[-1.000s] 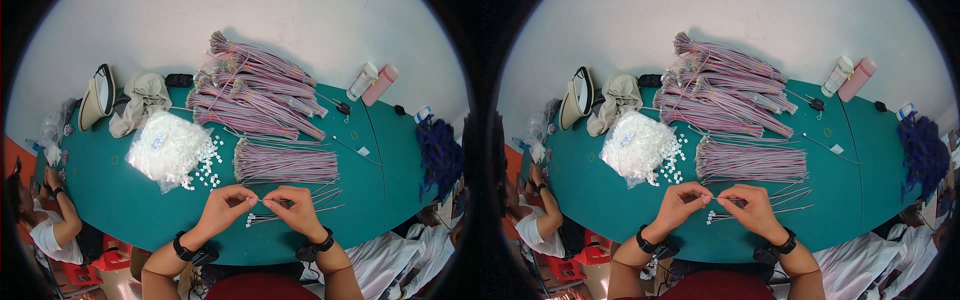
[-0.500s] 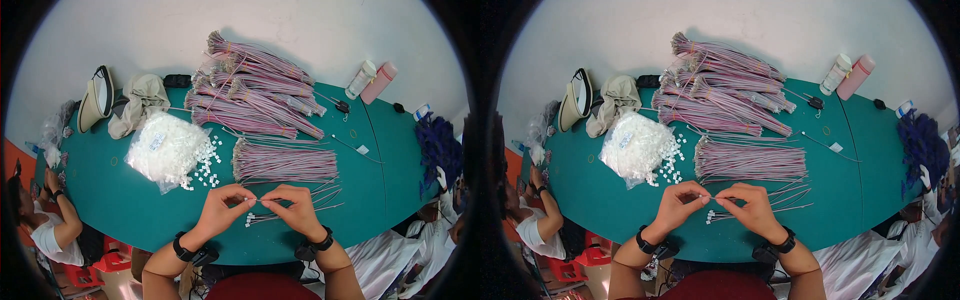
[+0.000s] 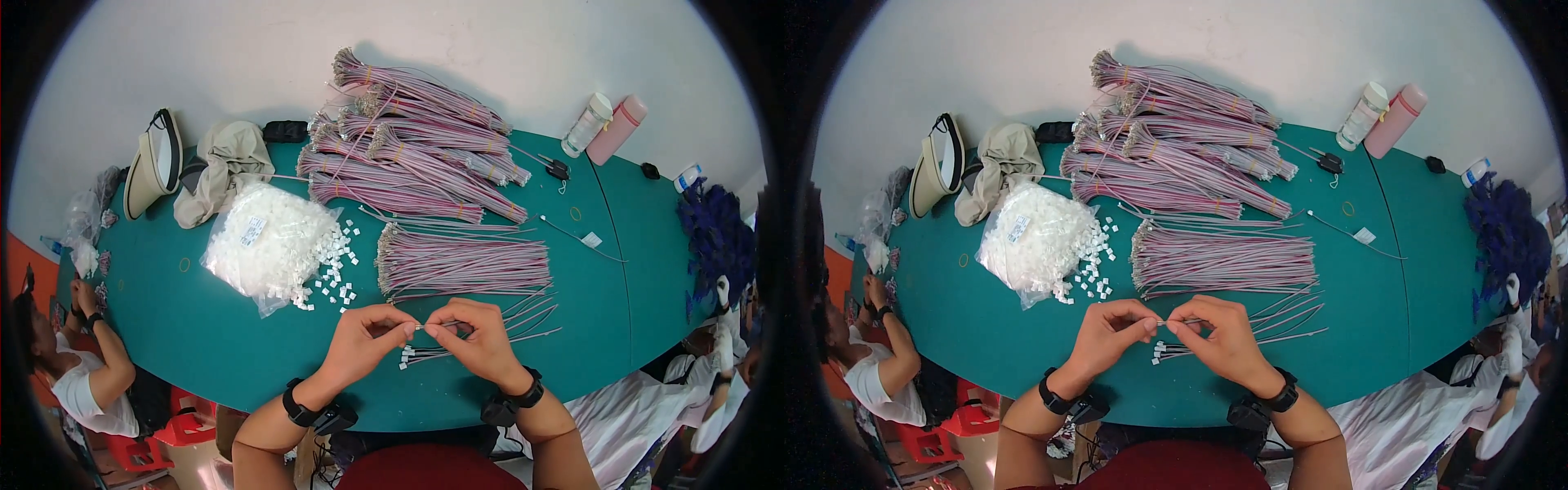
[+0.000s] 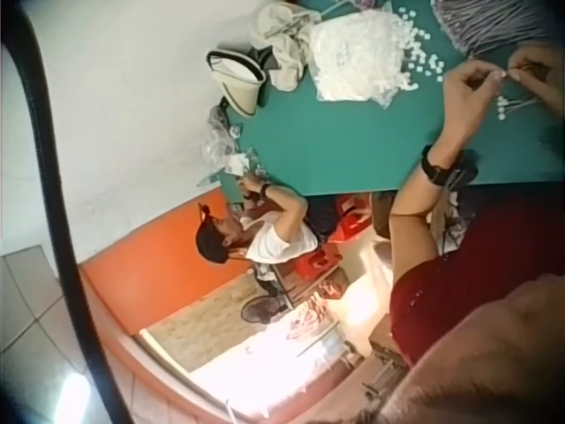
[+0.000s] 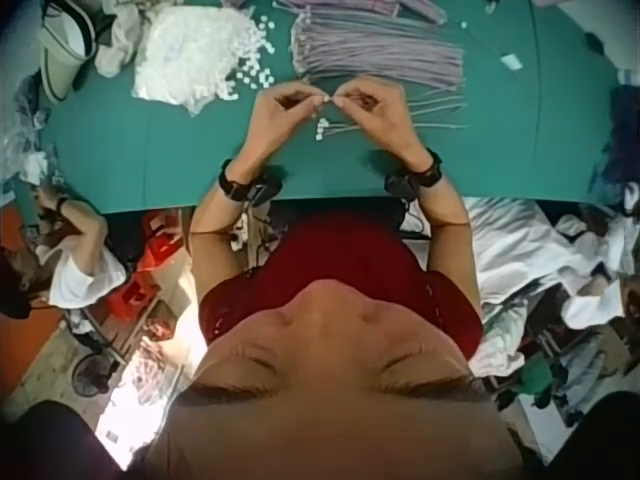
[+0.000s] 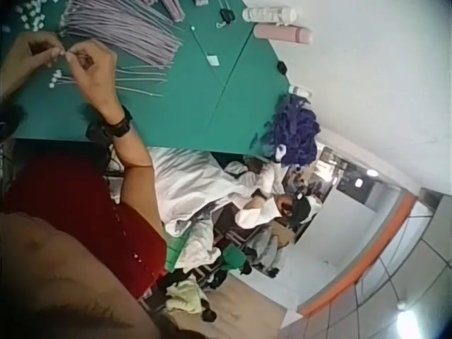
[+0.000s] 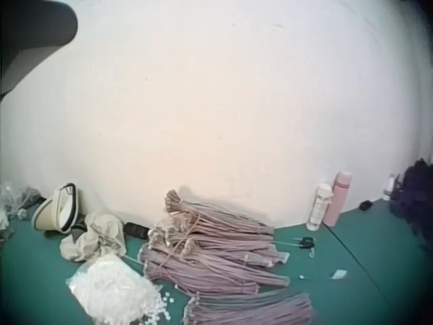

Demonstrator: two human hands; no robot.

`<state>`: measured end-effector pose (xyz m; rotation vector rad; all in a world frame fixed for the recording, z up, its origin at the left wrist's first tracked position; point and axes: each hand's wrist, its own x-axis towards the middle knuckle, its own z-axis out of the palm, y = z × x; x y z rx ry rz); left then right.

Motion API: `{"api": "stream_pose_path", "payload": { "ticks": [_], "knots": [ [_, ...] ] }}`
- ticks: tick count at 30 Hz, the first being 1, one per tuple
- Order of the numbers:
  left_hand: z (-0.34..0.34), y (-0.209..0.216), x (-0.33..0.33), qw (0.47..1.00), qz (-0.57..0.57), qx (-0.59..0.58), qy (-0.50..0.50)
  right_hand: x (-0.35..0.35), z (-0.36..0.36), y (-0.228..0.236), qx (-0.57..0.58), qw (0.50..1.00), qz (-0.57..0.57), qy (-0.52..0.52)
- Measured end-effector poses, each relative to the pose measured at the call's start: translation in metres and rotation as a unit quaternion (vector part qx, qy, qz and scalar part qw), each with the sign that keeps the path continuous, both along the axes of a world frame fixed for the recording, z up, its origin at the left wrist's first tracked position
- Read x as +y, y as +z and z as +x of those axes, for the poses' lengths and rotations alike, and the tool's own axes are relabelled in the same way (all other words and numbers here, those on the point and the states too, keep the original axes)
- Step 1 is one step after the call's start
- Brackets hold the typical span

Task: The person picks up a wire and a connector, pushes the wire into the connector by hand, and then places the assembled part onto a pile.

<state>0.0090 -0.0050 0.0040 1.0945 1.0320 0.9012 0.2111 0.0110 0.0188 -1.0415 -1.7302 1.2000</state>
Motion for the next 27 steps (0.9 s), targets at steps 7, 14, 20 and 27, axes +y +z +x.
{"api": "stream_pose_path", "payload": {
  "ticks": [7, 14, 20, 27],
  "knots": [
    [-0.002, -0.003, 0.001, 0.999, -0.023, 0.011, -0.02, -0.001, -0.001, 0.002, -0.028, 0.999, 0.033, -0.001],
    [-0.001, 0.003, 0.005, 0.999, -0.007, -0.05, 0.009, 0.002, 0.002, -0.001, -0.006, 1.0, -0.009, -0.019],
    [0.0, 0.005, 0.004, 0.996, -0.022, -0.082, 0.023, 0.004, 0.006, -0.007, 0.006, 1.0, -0.016, -0.01],
    [-0.001, 0.001, 0.005, 0.992, -0.044, -0.116, 0.023, 0.003, 0.004, -0.005, 0.019, 0.999, -0.033, -0.015]
  ]
}}
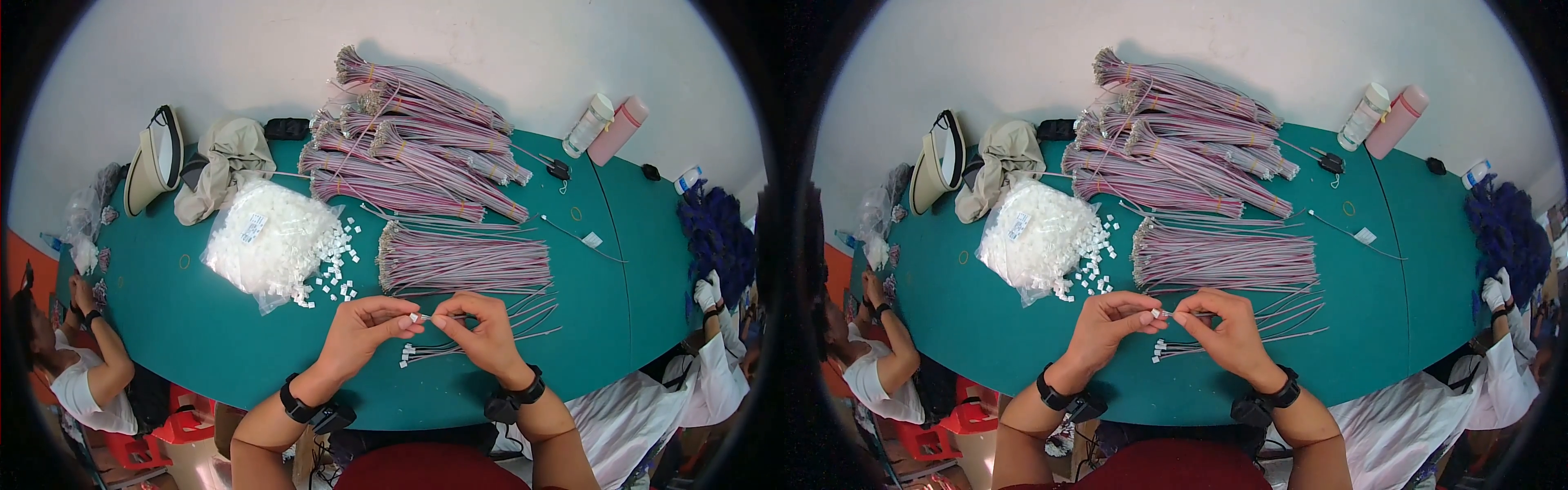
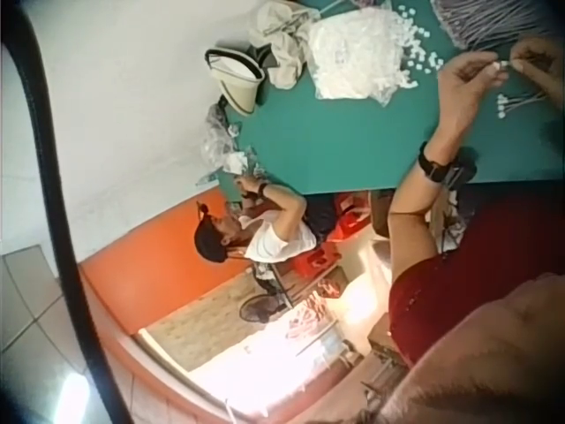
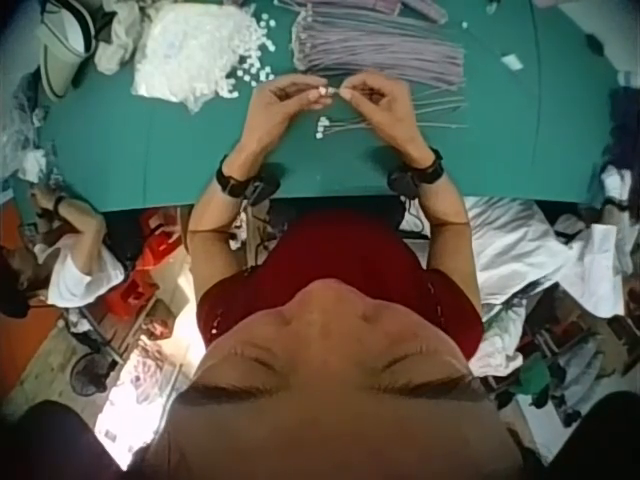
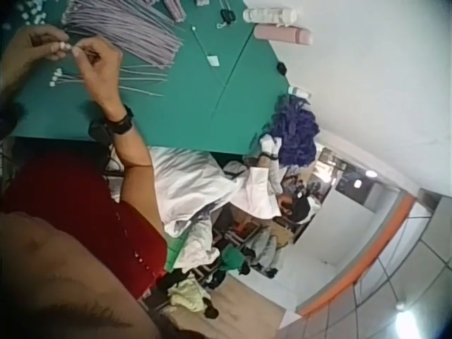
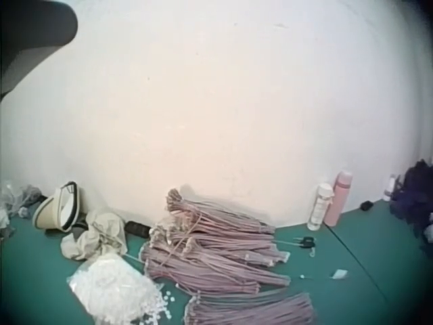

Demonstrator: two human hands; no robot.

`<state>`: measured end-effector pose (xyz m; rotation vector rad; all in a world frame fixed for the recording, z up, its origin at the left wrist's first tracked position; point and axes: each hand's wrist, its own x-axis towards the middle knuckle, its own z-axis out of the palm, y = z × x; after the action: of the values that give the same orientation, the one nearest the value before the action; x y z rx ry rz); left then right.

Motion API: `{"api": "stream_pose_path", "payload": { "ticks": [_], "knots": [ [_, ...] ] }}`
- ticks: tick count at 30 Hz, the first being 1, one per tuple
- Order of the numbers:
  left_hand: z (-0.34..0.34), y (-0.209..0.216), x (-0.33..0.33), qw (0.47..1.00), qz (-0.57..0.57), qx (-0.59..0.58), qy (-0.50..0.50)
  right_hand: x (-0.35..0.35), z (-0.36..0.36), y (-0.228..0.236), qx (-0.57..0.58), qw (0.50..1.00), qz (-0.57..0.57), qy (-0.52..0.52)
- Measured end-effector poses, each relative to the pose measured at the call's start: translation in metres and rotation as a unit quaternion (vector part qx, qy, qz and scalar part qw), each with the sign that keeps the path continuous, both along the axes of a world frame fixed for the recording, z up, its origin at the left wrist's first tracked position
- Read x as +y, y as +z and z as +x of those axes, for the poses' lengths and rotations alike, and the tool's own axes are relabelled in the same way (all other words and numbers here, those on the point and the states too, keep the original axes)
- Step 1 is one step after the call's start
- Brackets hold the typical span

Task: The person picks up a wire and a connector, pushes the wire into the connector by hand, and then places the assembled part onto a pile.

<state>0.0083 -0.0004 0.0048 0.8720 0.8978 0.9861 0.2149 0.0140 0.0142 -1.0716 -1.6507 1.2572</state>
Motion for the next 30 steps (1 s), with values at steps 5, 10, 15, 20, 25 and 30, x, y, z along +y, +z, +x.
{"api": "stream_pose_path", "payload": {
  "ticks": [5, 10, 15, 20, 25, 30],
  "knots": [
    [-0.002, 0.002, 0.001, 1.0, -0.01, 0.01, -0.005, 0.0, 0.0, 0.002, -0.005, 1.0, 0.008, -0.005],
    [-0.001, -0.004, 0.001, 1.0, -0.001, -0.009, 0.003, 0.0, 0.0, 0.002, -0.006, 1.0, 0.021, -0.014],
    [-0.003, -0.008, 0.0, 0.999, 0.034, 0.012, 0.027, -0.001, -0.001, 0.003, -0.012, 0.999, 0.027, -0.012],
    [-0.004, -0.007, 0.0, 0.998, 0.038, 0.038, 0.02, -0.002, -0.002, 0.004, -0.006, 1.0, 0.026, -0.016],
    [-0.001, 0.0, 0.002, 1.0, 0.01, 0.009, 0.015, -0.002, -0.002, 0.005, -0.012, 0.999, 0.033, -0.022],
    [-0.002, -0.002, 0.003, 0.997, -0.043, -0.066, 0.007, -0.002, -0.002, 0.004, -0.009, 0.999, 0.033, -0.025]
  ]
}}
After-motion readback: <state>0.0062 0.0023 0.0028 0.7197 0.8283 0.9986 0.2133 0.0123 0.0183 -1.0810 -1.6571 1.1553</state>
